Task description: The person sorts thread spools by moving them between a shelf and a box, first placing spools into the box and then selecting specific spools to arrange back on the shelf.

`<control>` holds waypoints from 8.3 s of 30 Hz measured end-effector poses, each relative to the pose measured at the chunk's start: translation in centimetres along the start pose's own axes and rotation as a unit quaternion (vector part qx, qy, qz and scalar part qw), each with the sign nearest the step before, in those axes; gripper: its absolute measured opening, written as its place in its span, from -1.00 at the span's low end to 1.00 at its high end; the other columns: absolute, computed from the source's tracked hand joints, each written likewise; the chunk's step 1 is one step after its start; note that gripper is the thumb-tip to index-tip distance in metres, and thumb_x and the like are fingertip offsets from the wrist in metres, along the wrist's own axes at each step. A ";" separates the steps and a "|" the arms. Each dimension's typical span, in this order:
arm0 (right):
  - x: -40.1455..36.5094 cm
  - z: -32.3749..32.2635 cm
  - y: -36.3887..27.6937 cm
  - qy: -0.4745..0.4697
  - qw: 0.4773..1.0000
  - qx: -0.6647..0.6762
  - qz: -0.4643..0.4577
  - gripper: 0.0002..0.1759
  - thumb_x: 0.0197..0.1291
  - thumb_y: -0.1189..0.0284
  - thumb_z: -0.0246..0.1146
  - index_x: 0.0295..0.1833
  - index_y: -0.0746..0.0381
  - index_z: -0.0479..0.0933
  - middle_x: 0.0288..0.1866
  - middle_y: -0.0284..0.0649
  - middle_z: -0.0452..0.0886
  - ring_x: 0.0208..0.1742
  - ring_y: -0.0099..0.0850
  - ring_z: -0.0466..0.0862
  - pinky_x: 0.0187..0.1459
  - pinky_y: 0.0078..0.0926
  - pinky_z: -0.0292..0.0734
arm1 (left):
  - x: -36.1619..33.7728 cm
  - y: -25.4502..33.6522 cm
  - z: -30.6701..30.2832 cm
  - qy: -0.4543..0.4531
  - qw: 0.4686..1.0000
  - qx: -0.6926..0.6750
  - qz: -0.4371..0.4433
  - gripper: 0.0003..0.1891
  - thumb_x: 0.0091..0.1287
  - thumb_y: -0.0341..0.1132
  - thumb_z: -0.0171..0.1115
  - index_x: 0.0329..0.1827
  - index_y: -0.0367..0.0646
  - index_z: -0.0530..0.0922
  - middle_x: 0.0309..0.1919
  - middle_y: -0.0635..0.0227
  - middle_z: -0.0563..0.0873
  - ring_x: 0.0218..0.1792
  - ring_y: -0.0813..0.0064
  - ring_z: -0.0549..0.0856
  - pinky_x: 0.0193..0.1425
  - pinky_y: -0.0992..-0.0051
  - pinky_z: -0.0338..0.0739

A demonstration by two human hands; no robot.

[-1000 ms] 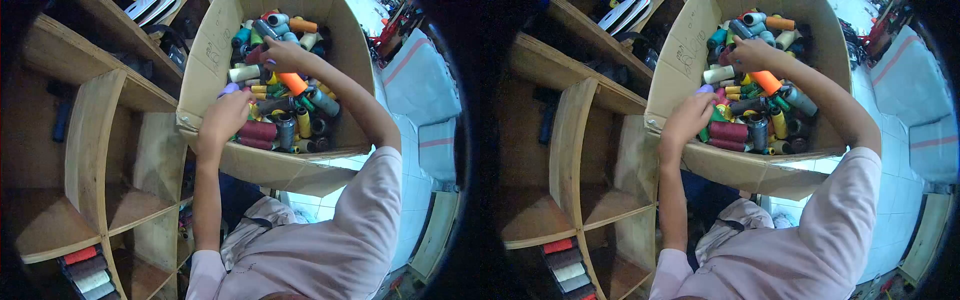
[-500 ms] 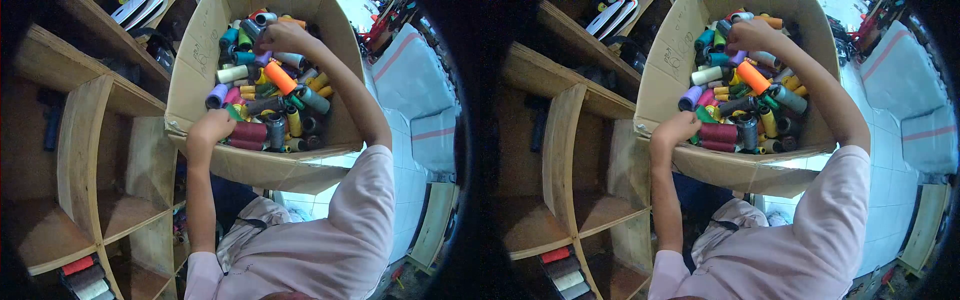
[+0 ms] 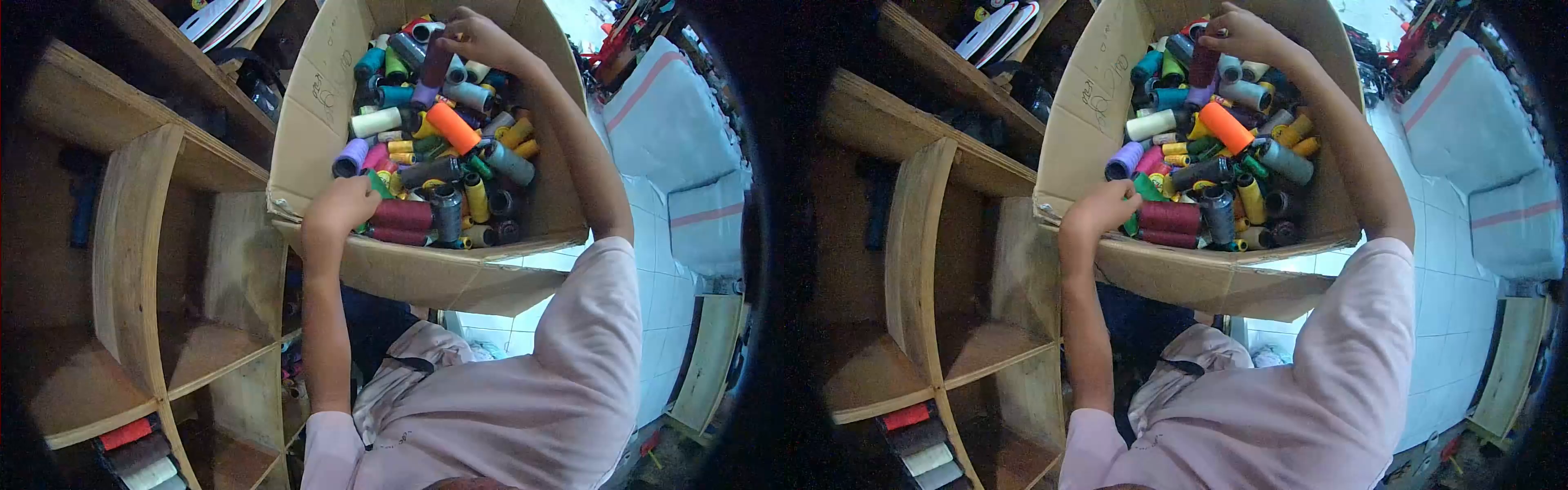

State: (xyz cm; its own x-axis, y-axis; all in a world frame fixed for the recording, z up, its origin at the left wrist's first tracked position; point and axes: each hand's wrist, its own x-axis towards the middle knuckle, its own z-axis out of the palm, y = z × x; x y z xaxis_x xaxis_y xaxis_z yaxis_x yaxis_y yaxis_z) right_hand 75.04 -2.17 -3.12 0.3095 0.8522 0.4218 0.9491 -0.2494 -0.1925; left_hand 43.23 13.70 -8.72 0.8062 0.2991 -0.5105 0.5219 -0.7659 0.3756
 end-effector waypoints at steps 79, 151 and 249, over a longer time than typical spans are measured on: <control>-9.1 14.2 20.2 -0.470 0.784 0.018 0.406 -0.71 0.15 0.21 0.37 -0.14 0.18 0.71 -0.21 -0.16 0.72 -0.29 -0.24 0.68 -0.24 -0.15 0.59 | -0.2 0.0 1.1 0.124 0.985 0.046 0.115 -0.61 0.37 -0.07 0.14 0.11 -0.13 0.60 -0.04 -0.03 0.72 0.02 -0.02 0.69 0.14 0.09 0.55; -7.8 4.0 -18.8 -0.268 0.951 -0.066 -0.141 -0.23 -0.07 0.18 0.42 0.23 0.30 0.32 -0.25 0.03 0.66 -0.26 -0.04 0.73 -0.33 -0.15 0.62 | -1.3 0.3 0.4 0.226 0.955 0.104 0.161 -0.89 0.18 -0.50 0.22 -0.28 -0.29 0.66 -0.29 -0.11 0.71 -0.18 -0.11 0.73 -0.09 0.01 0.61; -3.6 -10.3 -57.0 -0.163 0.689 0.537 -0.459 -0.42 0.05 0.24 0.49 0.08 0.34 0.47 -0.08 -0.23 0.53 -0.05 -0.47 0.56 0.00 -0.51 0.45 | -44.7 -4.5 11.5 0.825 0.524 -0.137 0.163 -0.60 -0.08 -0.33 0.62 -0.14 -0.19 0.75 0.34 -0.21 0.41 0.35 -0.17 0.47 0.39 0.03 0.36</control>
State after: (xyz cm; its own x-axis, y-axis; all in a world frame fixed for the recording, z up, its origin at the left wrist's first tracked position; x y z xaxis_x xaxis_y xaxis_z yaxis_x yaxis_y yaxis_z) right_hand 20.44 4.25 15.44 -0.5869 0.5258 0.6157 0.0907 0.7983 -0.5954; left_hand 1.63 -2.76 3.57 -0.1092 0.4359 0.8934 0.1196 -0.8864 0.4471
